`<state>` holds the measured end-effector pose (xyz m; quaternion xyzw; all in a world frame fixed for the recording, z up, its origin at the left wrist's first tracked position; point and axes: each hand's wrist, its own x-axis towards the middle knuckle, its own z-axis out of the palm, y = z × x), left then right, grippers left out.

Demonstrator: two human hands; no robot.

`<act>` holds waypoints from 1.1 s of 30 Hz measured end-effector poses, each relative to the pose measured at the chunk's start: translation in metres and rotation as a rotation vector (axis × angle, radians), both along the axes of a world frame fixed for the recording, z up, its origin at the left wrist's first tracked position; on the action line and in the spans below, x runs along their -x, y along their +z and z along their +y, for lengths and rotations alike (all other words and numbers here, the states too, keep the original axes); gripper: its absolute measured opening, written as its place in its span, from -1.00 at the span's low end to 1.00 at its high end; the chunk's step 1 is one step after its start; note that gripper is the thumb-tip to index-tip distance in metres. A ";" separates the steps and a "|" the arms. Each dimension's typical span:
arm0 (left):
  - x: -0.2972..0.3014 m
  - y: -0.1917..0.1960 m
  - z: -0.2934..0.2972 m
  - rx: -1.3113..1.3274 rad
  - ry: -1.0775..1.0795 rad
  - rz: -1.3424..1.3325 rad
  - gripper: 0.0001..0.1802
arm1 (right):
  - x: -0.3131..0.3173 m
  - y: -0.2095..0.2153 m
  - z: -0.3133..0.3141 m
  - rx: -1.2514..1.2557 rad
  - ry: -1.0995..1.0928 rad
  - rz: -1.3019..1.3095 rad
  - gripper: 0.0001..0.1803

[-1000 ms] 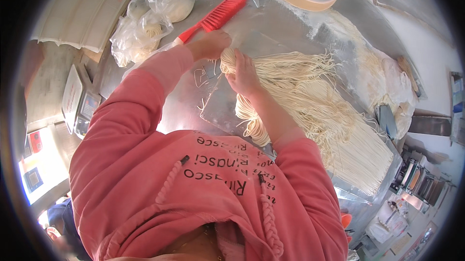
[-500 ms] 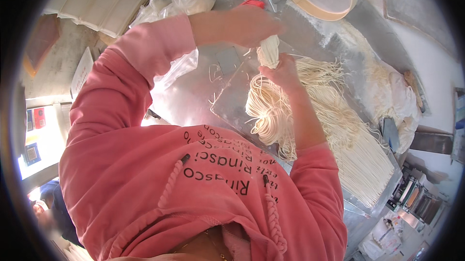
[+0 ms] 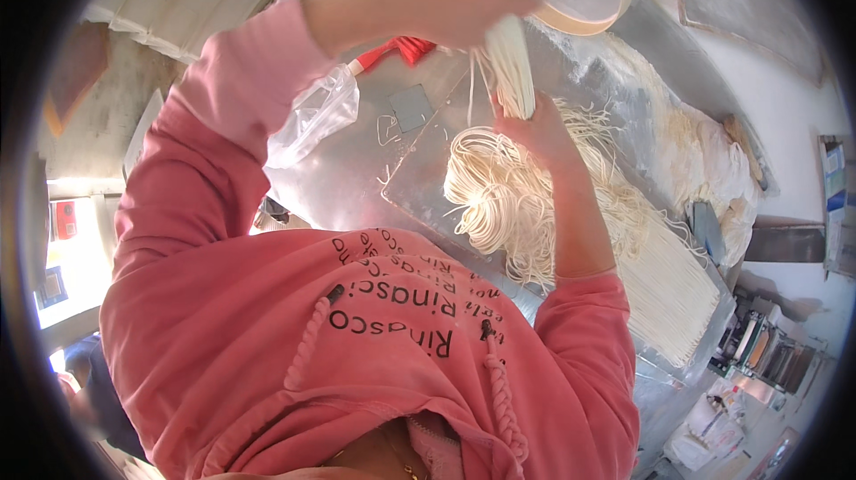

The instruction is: The person feeds dough sheets into a pasta machine to cut noodles, then collects the strands and portions them into plastic bags on a metal table. The person uses both hands to guide the dough and to bundle the noodles.

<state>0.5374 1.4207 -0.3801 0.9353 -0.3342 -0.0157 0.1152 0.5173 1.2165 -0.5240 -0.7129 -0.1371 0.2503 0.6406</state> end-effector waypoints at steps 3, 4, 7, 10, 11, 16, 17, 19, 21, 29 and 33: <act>0.000 -0.034 0.037 0.108 0.187 0.207 -0.62 | 0.008 -0.020 -0.026 0.226 -0.045 0.059 -0.50; 0.006 -0.054 0.049 0.130 0.130 0.032 -0.70 | 0.012 -0.029 -0.031 0.227 -0.024 0.033 -0.58; 0.030 -0.116 0.071 0.150 0.148 -0.046 -0.78 | 0.019 -0.056 -0.029 0.592 0.183 -0.144 -0.57; 0.057 -0.153 0.071 -0.060 0.173 0.208 -0.40 | 0.018 -0.066 -0.007 0.989 0.441 -0.306 -0.58; 0.067 -0.160 0.063 -0.107 0.199 0.244 -0.28 | 0.015 -0.062 0.002 0.998 0.422 -0.325 -0.58; 0.055 -0.152 0.000 0.589 0.156 0.319 0.06 | -0.010 0.020 0.040 0.836 0.310 -0.328 -0.56; 0.043 -0.140 -0.002 0.561 0.192 0.274 -0.04 | -0.015 0.042 0.043 0.750 0.354 -0.412 -0.56; 0.025 -0.107 0.002 0.505 0.220 0.376 -0.21 | -0.023 0.081 0.045 0.613 0.276 -0.497 -0.55; 0.010 -0.056 0.008 0.376 0.259 0.662 -0.35 | -0.024 0.106 0.047 0.535 0.250 -0.568 -0.56; 0.011 0.079 0.018 0.281 0.282 0.436 -0.87 | -0.023 0.140 0.046 -0.026 0.001 -0.408 -0.64; 0.001 0.079 0.022 0.999 0.131 0.677 -0.93 | -0.023 0.137 0.049 -0.311 -0.021 -0.256 -0.68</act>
